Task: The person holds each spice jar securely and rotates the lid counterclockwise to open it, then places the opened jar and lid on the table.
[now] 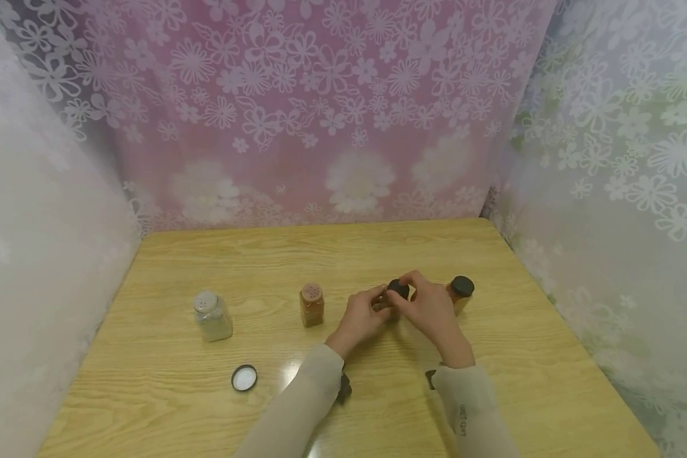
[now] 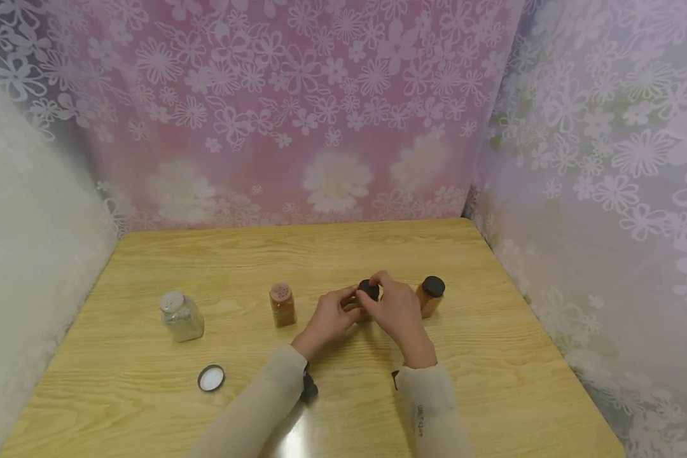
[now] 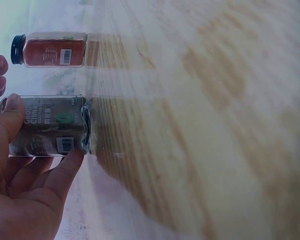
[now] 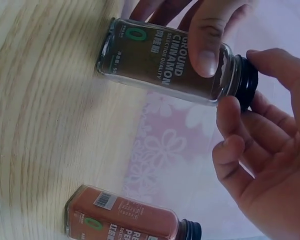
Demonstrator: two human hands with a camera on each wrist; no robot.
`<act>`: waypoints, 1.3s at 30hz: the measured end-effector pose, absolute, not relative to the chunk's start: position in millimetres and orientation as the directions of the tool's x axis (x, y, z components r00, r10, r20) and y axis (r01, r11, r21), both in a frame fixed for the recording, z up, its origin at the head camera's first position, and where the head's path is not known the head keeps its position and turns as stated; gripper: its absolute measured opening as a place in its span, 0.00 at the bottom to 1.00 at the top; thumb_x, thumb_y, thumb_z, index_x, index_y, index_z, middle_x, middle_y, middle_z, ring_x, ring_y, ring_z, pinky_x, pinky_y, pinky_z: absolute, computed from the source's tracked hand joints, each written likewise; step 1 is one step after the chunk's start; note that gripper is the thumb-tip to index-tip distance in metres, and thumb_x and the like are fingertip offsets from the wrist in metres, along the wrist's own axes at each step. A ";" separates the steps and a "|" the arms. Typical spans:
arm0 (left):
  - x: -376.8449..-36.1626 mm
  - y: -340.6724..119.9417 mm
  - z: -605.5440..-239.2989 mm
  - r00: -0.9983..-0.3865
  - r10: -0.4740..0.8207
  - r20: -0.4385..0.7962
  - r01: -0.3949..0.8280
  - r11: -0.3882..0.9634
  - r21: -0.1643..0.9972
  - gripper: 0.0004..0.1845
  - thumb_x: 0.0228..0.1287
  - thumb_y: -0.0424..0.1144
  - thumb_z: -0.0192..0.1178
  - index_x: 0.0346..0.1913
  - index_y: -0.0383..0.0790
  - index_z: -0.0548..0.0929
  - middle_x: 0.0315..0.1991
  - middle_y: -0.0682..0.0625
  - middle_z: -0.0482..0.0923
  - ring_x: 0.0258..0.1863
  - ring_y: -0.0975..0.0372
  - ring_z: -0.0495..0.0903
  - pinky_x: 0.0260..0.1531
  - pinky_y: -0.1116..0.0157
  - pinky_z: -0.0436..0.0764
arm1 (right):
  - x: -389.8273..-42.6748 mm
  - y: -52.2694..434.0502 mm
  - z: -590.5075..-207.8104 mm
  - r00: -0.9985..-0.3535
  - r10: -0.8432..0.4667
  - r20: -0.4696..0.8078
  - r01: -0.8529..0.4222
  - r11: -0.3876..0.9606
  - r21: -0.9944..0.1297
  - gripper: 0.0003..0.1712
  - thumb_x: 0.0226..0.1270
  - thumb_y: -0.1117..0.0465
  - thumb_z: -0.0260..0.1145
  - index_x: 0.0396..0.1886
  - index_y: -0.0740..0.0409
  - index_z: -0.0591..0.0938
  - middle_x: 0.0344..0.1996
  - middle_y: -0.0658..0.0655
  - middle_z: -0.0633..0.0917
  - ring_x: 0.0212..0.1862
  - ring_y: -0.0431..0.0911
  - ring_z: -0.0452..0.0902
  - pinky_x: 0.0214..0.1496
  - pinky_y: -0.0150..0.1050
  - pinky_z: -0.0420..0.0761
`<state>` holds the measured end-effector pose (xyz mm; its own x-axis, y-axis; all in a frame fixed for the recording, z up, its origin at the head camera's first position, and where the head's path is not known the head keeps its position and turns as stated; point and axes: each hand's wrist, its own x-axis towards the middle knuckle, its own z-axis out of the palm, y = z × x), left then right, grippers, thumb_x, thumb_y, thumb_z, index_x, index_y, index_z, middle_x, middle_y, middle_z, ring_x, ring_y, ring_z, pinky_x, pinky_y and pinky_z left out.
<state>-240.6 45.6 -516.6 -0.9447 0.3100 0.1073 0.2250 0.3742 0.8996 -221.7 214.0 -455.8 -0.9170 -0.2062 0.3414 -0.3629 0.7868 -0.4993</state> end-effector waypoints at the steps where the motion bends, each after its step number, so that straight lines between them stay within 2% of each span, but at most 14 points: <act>1: -240.8 45.8 -516.5 -0.944 0.311 0.110 0.225 0.363 0.904 0.29 0.76 0.40 0.66 0.75 0.37 0.74 0.66 0.43 0.83 0.66 0.52 0.82 0.65 0.56 0.83 | -221.7 214.3 -456.0 -0.916 -0.215 0.339 -0.370 0.780 -0.505 0.16 0.70 0.56 0.75 0.49 0.60 0.82 0.31 0.59 0.87 0.19 0.39 0.68 0.21 0.32 0.68; 5: -241.2 46.1 -517.2 -0.940 0.316 0.124 0.235 0.344 0.909 0.29 0.75 0.38 0.67 0.75 0.38 0.75 0.65 0.44 0.84 0.66 0.53 0.82 0.65 0.57 0.83 | -221.9 215.5 -456.3 -0.921 -0.241 0.306 -0.375 0.763 -0.527 0.15 0.72 0.59 0.72 0.52 0.59 0.82 0.24 0.55 0.83 0.20 0.39 0.69 0.22 0.32 0.69; 8: -241.1 45.7 -516.8 -0.940 0.317 0.125 0.237 0.345 0.908 0.29 0.75 0.39 0.67 0.75 0.37 0.75 0.65 0.43 0.83 0.67 0.52 0.82 0.65 0.57 0.82 | -221.6 215.3 -454.2 -0.925 -0.244 0.292 -0.368 0.769 -0.522 0.16 0.73 0.58 0.71 0.55 0.59 0.81 0.21 0.53 0.81 0.20 0.40 0.68 0.21 0.33 0.69; 12: -240.5 44.9 -515.9 -0.945 0.312 0.104 0.219 0.365 0.905 0.29 0.76 0.41 0.66 0.75 0.39 0.74 0.69 0.42 0.81 0.67 0.51 0.82 0.65 0.55 0.82 | -221.2 213.1 -450.3 -0.939 -0.181 0.294 -0.304 0.837 -0.455 0.27 0.72 0.45 0.73 0.58 0.59 0.80 0.14 0.52 0.75 0.14 0.41 0.64 0.17 0.35 0.64; 15: -240.8 44.8 -515.7 -0.949 0.303 0.088 0.205 0.383 0.901 0.29 0.76 0.41 0.66 0.76 0.40 0.74 0.70 0.42 0.79 0.67 0.51 0.82 0.65 0.55 0.83 | -221.2 211.6 -448.6 -0.949 -0.126 0.289 -0.236 0.892 -0.386 0.35 0.67 0.36 0.74 0.56 0.59 0.79 0.11 0.53 0.71 0.12 0.43 0.62 0.15 0.36 0.62; 19: -241.4 44.9 -516.9 -0.950 0.298 0.095 0.212 0.391 0.896 0.30 0.76 0.41 0.66 0.76 0.37 0.73 0.68 0.42 0.81 0.66 0.51 0.83 0.64 0.56 0.83 | -221.8 211.8 -449.2 -0.964 -0.118 0.237 -0.204 0.902 -0.380 0.32 0.69 0.36 0.72 0.51 0.59 0.78 0.12 0.53 0.71 0.14 0.45 0.64 0.17 0.37 0.63; 24: -241.3 44.5 -517.9 -0.945 0.306 0.115 0.228 0.363 0.904 0.29 0.75 0.41 0.67 0.75 0.37 0.75 0.65 0.42 0.84 0.65 0.51 0.83 0.64 0.57 0.83 | -222.0 213.8 -449.2 -0.973 -0.161 0.166 -0.221 0.857 -0.466 0.26 0.73 0.46 0.69 0.60 0.60 0.78 0.15 0.52 0.74 0.16 0.44 0.66 0.20 0.37 0.66; 27: -241.2 43.9 -517.9 -0.945 0.308 0.111 0.219 0.342 0.914 0.30 0.74 0.39 0.68 0.75 0.35 0.74 0.66 0.41 0.83 0.66 0.51 0.83 0.64 0.57 0.83 | -221.3 214.2 -448.2 -0.968 -0.197 0.156 -0.248 0.848 -0.468 0.29 0.74 0.47 0.68 0.67 0.58 0.77 0.20 0.55 0.80 0.18 0.42 0.68 0.21 0.37 0.68; 29: -241.4 43.7 -518.3 -0.944 0.309 0.115 0.226 0.353 0.908 0.31 0.74 0.40 0.68 0.75 0.33 0.73 0.67 0.40 0.82 0.65 0.51 0.83 0.64 0.57 0.83 | -221.4 213.7 -448.1 -0.964 -0.209 0.163 -0.262 0.852 -0.454 0.34 0.74 0.44 0.68 0.71 0.57 0.75 0.31 0.59 0.87 0.18 0.42 0.69 0.20 0.37 0.68; 31: -241.8 43.7 -517.9 -0.944 0.310 0.114 0.232 0.376 0.897 0.31 0.74 0.42 0.68 0.74 0.33 0.74 0.68 0.41 0.80 0.66 0.51 0.83 0.64 0.57 0.83 | -221.8 212.5 -447.8 -0.966 -0.196 0.169 -0.252 0.867 -0.430 0.39 0.74 0.38 0.68 0.72 0.58 0.74 0.34 0.61 0.87 0.17 0.43 0.68 0.19 0.38 0.66; 33: -242.3 44.0 -517.4 -0.945 0.309 0.113 0.235 0.395 0.888 0.30 0.74 0.44 0.68 0.73 0.36 0.77 0.70 0.42 0.79 0.67 0.52 0.81 0.65 0.57 0.82 | -222.5 211.4 -448.0 -0.969 -0.172 0.177 -0.231 0.886 -0.402 0.43 0.72 0.33 0.67 0.71 0.59 0.74 0.31 0.61 0.86 0.16 0.44 0.67 0.18 0.38 0.65; 35: -242.3 44.1 -516.6 -0.945 0.310 0.107 0.231 0.399 0.887 0.29 0.74 0.44 0.68 0.73 0.37 0.78 0.71 0.43 0.78 0.68 0.52 0.81 0.65 0.57 0.83 | -223.0 210.1 -448.0 -0.973 -0.147 0.178 -0.206 0.900 -0.384 0.41 0.71 0.31 0.67 0.65 0.59 0.76 0.21 0.58 0.81 0.15 0.45 0.67 0.18 0.38 0.65; 37: -242.5 44.4 -516.5 -0.945 0.311 0.101 0.222 0.386 0.895 0.28 0.75 0.42 0.67 0.73 0.37 0.77 0.71 0.42 0.78 0.68 0.51 0.81 0.64 0.57 0.83 | -223.2 209.8 -448.5 -0.976 -0.137 0.171 -0.194 0.905 -0.380 0.37 0.72 0.32 0.67 0.60 0.59 0.76 0.15 0.56 0.75 0.16 0.46 0.67 0.18 0.38 0.65; 39: -242.8 44.8 -516.6 -0.946 0.311 0.095 0.211 0.366 0.907 0.30 0.75 0.41 0.67 0.74 0.35 0.75 0.69 0.41 0.80 0.67 0.51 0.82 0.63 0.58 0.84 | -223.6 210.7 -449.1 -0.973 -0.154 0.171 -0.210 0.894 -0.395 0.33 0.74 0.37 0.67 0.59 0.60 0.76 0.15 0.54 0.74 0.16 0.46 0.67 0.19 0.38 0.66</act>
<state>-242.8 44.8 -516.6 -0.9458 0.3107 0.0949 0.2110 0.3655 0.9066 -223.6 210.7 -449.1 -0.9733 -0.1535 0.1705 -0.2102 0.8945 -0.3946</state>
